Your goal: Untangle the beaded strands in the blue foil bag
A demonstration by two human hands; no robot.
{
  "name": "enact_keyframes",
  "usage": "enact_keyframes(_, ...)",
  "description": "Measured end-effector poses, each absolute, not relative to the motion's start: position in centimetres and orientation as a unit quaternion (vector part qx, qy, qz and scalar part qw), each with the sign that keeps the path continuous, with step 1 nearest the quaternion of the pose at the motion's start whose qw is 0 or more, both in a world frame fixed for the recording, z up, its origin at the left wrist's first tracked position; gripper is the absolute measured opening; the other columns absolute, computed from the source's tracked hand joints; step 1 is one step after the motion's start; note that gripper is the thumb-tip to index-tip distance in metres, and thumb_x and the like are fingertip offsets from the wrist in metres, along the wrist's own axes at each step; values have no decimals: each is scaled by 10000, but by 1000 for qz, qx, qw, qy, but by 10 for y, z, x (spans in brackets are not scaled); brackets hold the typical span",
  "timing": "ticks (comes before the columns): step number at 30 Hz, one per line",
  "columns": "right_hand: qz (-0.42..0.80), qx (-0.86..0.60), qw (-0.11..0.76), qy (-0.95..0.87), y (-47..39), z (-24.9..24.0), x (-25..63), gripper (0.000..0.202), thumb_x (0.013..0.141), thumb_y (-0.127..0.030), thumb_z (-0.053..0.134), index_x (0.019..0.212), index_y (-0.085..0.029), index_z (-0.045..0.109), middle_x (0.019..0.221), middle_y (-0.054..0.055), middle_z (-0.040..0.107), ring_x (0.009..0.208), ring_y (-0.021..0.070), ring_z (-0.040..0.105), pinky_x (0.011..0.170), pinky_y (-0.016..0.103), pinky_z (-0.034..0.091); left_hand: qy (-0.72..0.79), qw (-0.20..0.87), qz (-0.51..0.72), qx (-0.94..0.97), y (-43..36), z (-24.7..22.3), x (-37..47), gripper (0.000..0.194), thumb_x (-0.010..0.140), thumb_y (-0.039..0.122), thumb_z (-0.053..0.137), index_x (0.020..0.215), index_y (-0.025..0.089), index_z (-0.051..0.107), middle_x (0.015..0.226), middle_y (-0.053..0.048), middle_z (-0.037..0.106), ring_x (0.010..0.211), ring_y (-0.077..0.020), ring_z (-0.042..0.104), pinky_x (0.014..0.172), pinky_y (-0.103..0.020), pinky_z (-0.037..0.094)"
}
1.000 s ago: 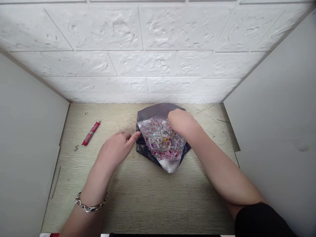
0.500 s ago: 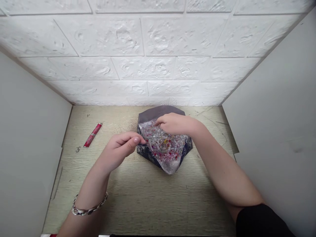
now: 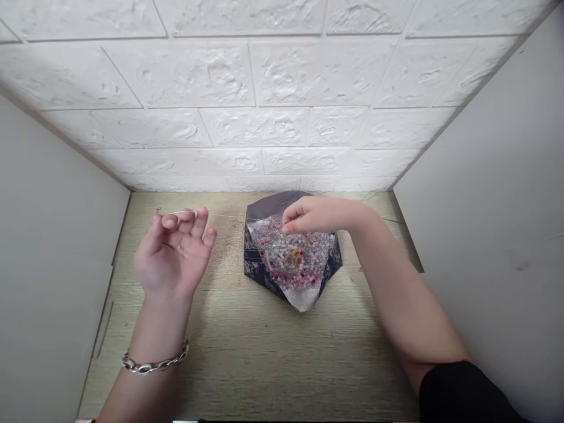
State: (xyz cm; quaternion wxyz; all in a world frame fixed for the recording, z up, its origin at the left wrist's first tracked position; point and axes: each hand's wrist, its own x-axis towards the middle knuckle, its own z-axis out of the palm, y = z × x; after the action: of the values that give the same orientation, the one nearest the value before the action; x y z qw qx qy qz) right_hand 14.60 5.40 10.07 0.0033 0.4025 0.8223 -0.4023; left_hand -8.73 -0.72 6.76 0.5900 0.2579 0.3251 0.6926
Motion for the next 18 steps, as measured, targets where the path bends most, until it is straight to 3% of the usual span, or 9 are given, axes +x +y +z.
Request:
enact_keyframes(7,-281,500,-168,802,45,117,150,242,772,-308,454,764,-156,642,679,3,589,622,94,490,579,228,340,317,639,645,272,-5,61,-83,268,730,251,507,474,180,468,669,2,543,656,-103,538,572,-243,483)
enact_keyframes(13,-335,470,-368,729,26,137,148,230,855,-289,398,878,-148,579,802,28,618,756,95,589,668,219,442,351,653,593,314,-5,57,-76,176,684,268,554,540,168,552,723,-12,558,613,-97,537,559,-235,491)
enact_keyframes(15,-375,433,-437,693,17,144,146,210,862,-292,394,889,-169,562,833,11,625,792,95,614,705,220,468,352,677,559,324,-6,55,-72,158,677,316,579,611,173,599,762,-14,585,587,-96,547,541,-234,490)
enact_keyframes(18,-450,376,-481,652,6,149,141,178,861,-279,406,842,-192,560,823,-19,640,816,100,635,732,235,499,353,697,494,381,-10,50,-62,266,662,346,621,897,223,631,986,-30,605,580,-88,570,528,-224,482)
